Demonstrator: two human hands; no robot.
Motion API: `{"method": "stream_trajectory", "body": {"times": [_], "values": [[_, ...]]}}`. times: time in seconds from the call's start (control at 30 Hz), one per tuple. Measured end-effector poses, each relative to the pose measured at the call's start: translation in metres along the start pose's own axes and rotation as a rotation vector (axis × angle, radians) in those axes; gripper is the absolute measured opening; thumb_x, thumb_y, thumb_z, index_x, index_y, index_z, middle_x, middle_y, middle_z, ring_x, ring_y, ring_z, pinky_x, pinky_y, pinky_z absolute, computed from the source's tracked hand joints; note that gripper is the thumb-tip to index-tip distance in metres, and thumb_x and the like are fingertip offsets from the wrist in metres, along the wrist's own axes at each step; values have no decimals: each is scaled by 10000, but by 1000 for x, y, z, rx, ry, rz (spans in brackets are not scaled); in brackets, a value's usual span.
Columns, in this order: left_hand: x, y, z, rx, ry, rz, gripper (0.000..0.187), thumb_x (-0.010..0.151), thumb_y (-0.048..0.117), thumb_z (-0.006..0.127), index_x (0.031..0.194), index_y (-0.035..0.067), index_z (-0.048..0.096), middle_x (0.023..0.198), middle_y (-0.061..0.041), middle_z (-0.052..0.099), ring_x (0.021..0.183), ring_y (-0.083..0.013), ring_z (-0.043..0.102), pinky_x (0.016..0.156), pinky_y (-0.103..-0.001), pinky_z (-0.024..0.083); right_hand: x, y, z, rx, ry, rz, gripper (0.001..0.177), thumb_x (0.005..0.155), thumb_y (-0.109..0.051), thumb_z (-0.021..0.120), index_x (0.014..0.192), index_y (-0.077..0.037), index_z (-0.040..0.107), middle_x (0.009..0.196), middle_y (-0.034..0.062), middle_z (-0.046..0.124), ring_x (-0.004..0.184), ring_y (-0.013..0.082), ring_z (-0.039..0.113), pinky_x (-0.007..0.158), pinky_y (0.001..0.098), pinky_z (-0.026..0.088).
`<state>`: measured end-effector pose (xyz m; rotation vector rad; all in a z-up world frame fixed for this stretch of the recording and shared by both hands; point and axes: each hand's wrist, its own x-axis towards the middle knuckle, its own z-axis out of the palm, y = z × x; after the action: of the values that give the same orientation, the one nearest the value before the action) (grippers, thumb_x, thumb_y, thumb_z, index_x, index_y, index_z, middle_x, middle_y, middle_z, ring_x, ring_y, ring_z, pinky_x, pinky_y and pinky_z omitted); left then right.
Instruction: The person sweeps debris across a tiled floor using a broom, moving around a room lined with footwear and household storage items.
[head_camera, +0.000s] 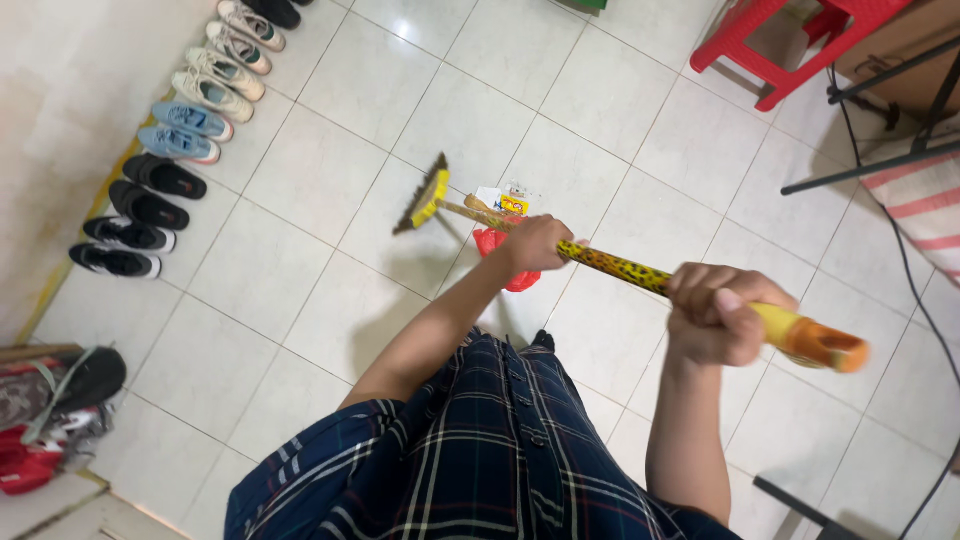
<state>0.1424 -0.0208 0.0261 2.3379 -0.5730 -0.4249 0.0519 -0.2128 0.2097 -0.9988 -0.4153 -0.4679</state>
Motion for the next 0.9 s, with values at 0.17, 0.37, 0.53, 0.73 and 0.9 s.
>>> {"method": "stream_trajectory", "body": {"times": [0.17,0.37,0.53,0.73,0.9], "values": [[1,-106,0,-154,200,13,198,747,189,746,848,54,642,806,-176,692,792,-384,672,703,-477,538,-35,72,5,-235,-64,122,375,1009,-130,571,665,-92,427,571,58,485,535,200,502,646,390,528],[-5,-183,37,42,278,16,243,825,281,770,793,70,655,816,-153,682,875,-378,638,814,-517,488,-78,123,19,-433,-136,234,413,1062,-156,579,677,-35,487,645,80,560,673,188,589,828,421,586],[1,-127,30,-112,88,263,147,813,218,711,840,78,677,833,-153,694,866,-377,654,776,-493,506,-54,71,23,-471,-31,234,401,963,-111,564,586,-65,435,584,66,502,516,168,461,544,351,461],[0,-25,-27,-37,23,174,459,964,377,664,629,65,638,622,-175,630,663,-414,627,683,-515,504,-19,18,40,-228,74,-11,343,908,-92,550,611,-103,379,495,19,394,428,107,371,436,286,399],[7,-74,-36,-22,170,226,138,793,225,667,760,93,691,700,-139,693,698,-384,668,669,-511,522,-41,69,50,-193,180,-97,355,951,-87,586,648,-115,403,541,0,394,426,107,391,469,312,427]]}}
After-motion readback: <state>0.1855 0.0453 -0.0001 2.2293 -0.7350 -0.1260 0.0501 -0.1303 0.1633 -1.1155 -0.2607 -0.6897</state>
